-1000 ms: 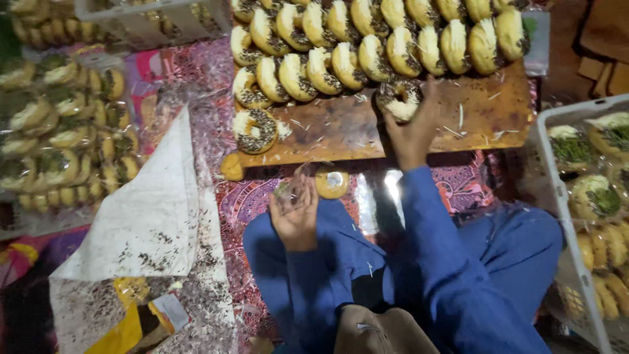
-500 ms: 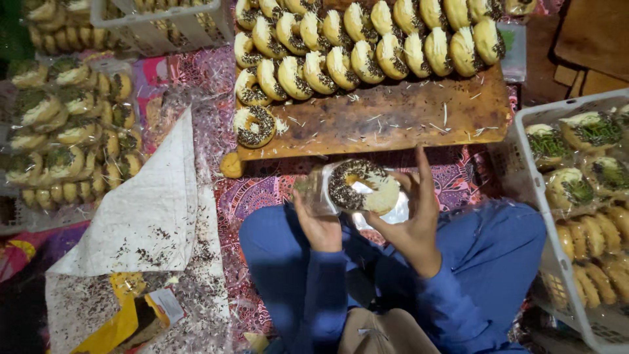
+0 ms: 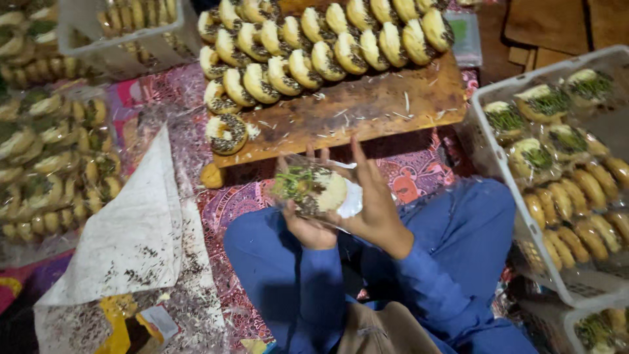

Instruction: The person sits on the floor and repeatedly picks up ring-shaped pastries from a wooden board, places them into small clear plastic bags, and sets the packaged items into a white plastic crate. The person handles the pastries one at a time throughout the clip.

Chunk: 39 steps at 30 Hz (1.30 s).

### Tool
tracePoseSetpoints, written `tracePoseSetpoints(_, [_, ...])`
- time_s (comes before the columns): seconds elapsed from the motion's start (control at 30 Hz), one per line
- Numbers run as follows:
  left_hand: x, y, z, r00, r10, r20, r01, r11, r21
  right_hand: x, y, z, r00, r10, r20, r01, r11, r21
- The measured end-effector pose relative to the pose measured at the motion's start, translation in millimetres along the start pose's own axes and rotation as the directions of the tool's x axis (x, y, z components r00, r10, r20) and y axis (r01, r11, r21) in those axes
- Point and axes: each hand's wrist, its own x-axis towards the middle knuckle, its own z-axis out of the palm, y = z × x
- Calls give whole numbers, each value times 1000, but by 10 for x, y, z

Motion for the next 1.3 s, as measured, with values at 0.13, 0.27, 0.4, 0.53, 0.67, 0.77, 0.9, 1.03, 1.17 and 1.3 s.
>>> tracePoseSetpoints(0.13, [35,-109,87,995,1,-101,-16,989,-150,138,19,-41,992,70,102,-72,997,16])
tracePoseSetpoints(0.27, [25,-83,12,969,-44,-243,4,987,-161,159,108,-257,975,-186,123,189,982,-16])
tracePoseSetpoints(0.4, [-22,-72,-184,989,-145,-42,135,975,-179,21,213,-405,840,-543,19,532,815,-231])
tracePoseSetpoints(0.53, [-208,-28,-345,820,-59,-570,275,913,301,-59,288,-478,845,-509,166,525,848,-73])
tracePoseSetpoints(0.67, [-429,130,-286,989,37,-146,101,553,827,49,291,-554,888,-119,443,28,978,207])
tracePoseSetpoints(0.77, [-580,260,-112,902,-430,38,103,298,949,70,188,-604,908,-41,416,-29,987,161])
tracePoseSetpoints(0.9, [-522,251,125,842,-506,-186,343,238,909,133,34,-749,859,-401,319,395,915,87])
tracePoseSetpoints(1.03, [-499,344,142,823,-539,-177,199,-18,980,134,-35,-859,747,-513,423,530,843,87])
tracePoseSetpoints(1.17, [-660,430,-78,625,-604,495,-704,-160,692,-119,121,-769,705,-469,532,522,851,60])
tracePoseSetpoints(1.3, [-913,447,-438,561,-770,305,-682,-220,698,-444,798,-488,679,-473,561,454,871,185])
